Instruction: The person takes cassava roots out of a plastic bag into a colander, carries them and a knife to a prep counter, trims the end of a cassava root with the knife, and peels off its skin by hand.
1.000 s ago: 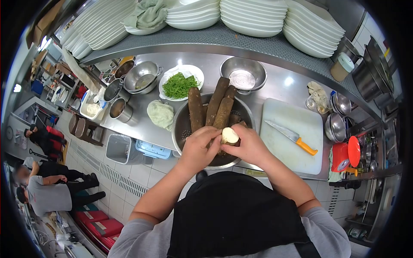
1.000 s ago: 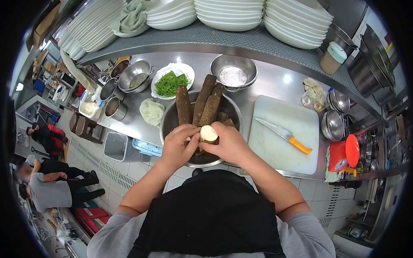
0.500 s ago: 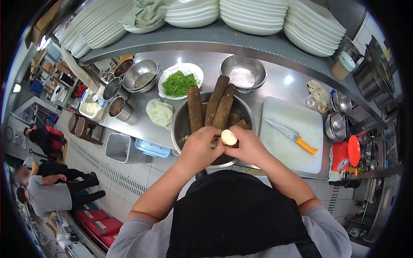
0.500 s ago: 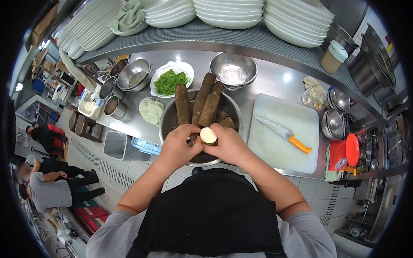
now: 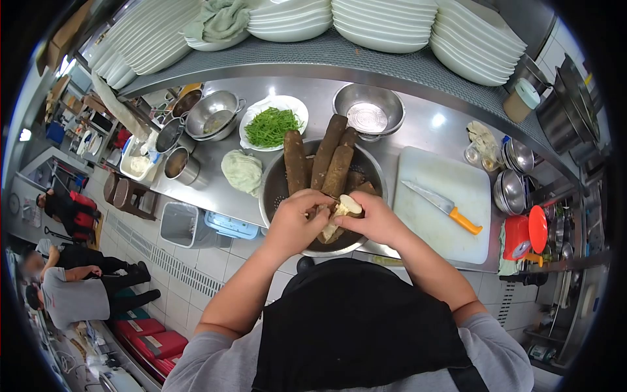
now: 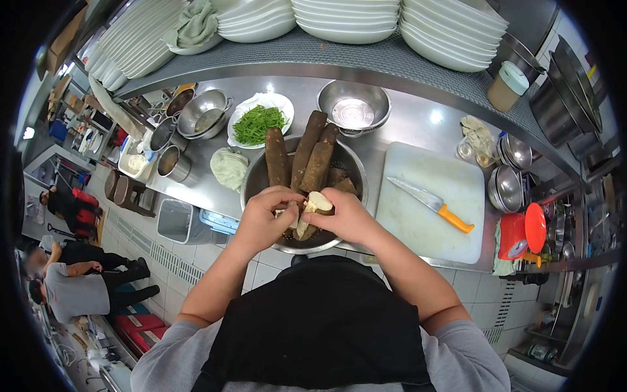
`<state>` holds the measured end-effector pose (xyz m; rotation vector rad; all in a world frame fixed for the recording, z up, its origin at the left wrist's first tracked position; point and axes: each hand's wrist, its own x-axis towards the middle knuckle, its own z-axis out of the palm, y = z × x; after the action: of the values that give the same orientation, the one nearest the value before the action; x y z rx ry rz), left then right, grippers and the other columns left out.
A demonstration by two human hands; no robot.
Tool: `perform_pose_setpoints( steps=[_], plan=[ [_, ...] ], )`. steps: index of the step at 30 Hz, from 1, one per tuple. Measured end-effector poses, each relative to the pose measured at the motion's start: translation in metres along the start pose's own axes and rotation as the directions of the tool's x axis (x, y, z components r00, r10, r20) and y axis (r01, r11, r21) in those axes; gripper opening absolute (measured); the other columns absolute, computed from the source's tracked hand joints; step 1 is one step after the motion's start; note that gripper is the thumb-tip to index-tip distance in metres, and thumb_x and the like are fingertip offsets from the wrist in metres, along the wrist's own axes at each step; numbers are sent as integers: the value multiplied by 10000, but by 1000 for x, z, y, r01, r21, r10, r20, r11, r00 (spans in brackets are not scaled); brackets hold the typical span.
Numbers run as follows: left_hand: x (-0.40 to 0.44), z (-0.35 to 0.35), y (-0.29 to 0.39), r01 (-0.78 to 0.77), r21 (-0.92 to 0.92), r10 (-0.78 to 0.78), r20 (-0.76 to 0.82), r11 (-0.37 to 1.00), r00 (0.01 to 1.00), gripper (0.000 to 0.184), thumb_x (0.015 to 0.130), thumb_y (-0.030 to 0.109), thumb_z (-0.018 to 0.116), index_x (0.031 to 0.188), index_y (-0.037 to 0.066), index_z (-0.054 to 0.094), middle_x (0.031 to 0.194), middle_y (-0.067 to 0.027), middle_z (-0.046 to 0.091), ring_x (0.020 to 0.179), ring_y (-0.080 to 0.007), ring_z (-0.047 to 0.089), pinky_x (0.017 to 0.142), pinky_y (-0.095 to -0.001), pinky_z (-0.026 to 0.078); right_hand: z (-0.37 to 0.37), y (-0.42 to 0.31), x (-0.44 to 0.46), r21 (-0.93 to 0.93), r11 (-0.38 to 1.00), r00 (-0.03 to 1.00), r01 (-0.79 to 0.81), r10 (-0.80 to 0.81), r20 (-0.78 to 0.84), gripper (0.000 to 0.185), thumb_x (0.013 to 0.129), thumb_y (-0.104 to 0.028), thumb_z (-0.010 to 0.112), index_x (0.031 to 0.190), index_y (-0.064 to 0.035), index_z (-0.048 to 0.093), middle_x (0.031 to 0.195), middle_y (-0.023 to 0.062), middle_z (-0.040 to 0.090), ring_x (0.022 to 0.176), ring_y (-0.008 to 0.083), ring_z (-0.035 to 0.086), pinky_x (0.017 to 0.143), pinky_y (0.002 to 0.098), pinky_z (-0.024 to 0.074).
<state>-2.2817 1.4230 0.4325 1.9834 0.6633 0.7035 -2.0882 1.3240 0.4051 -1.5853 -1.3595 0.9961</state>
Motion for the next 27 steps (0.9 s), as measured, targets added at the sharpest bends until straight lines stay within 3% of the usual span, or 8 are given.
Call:
perform_pose_setpoints(
  steps=[2, 4, 8, 12, 14, 18, 23, 27],
  plan=[
    [-1, -7, 9, 68, -22, -64, 150, 997, 987, 269, 873, 59, 757, 1127, -25, 723, 1093, -145, 705, 899, -203, 706, 803, -309, 576, -2, 8, 1, 26, 999, 999, -26, 26, 24, 320, 880, -248, 816, 1028, -17, 651, 880, 5, 653, 807, 81, 567, 711, 285, 493],
    [1, -8, 7, 82, 1, -81, 169, 997, 982, 290, 865, 89, 782, 1127, -23, 725, 1074, -138, 712, 886, -192, 701, 798, -301, 570, -1, 13, 3, 93, 996, 999, -10, 7, 38, 399, 858, -328, 827, 1001, -2, 648, 869, 76, 684, 790, 158, 633, 715, 335, 509],
    [5, -12, 3, 95, 15, -96, 185, 995, 978, 337, 842, 186, 826, 1091, -20, 732, 977, -143, 720, 798, -197, 684, 734, -306, 547, -6, 3, 1, 118, 992, 996, -46, 37, 81, 396, 860, -313, 828, 1034, -1, 658, 910, 61, 686, 829, 140, 633, 741, 326, 514],
    [8, -14, 8, 93, 115, -116, 222, 989, 968, 296, 831, 138, 824, 1079, -4, 748, 958, -103, 732, 783, -152, 663, 730, -293, 543, -6, -1, 1, 117, 993, 988, -29, 11, 154, 329, 881, -204, 818, 1101, -20, 657, 939, -9, 664, 845, 66, 586, 733, 254, 495],
    [7, -14, 4, -109, 144, 76, 218, 983, 973, 365, 819, 125, 809, 1154, 11, 722, 959, -110, 725, 724, -160, 627, 690, -296, 523, -6, 3, 1, 117, 993, 986, -20, 0, 166, 335, 880, -195, 816, 1115, -18, 655, 954, -4, 667, 857, 72, 594, 745, 257, 500],
    [7, -14, 16, 26, 14, -29, 234, 1000, 972, 445, 822, 105, 764, 1250, 27, 673, 951, -107, 721, 717, -168, 620, 689, -301, 524, -7, -1, 1, 113, 993, 983, -28, 6, 185, 372, 855, -189, 804, 1133, 0, 644, 973, 47, 679, 882, 114, 623, 786, 292, 517],
    [5, -4, 13, -129, 135, 93, 248, 982, 964, 451, 834, 82, 671, 1283, 38, 650, 1069, -180, 730, 940, -338, 717, 855, -393, 564, 3, 4, 2, 237, 971, 994, 16, -40, 98, 462, 830, -187, 766, 1213, 17, 606, 988, 100, 688, 874, 164, 650, 797, 325, 531],
    [2, 0, 12, -174, 229, 117, 242, 958, 963, 422, 829, 80, 657, 1249, 29, 665, 1119, -205, 719, 1012, -396, 690, 897, -432, 554, 2, 4, 7, 89, 995, 990, -40, 27, 136, 519, 819, -200, 756, 1255, 20, 583, 991, 115, 686, 844, 177, 651, 775, 332, 530]
  ],
)
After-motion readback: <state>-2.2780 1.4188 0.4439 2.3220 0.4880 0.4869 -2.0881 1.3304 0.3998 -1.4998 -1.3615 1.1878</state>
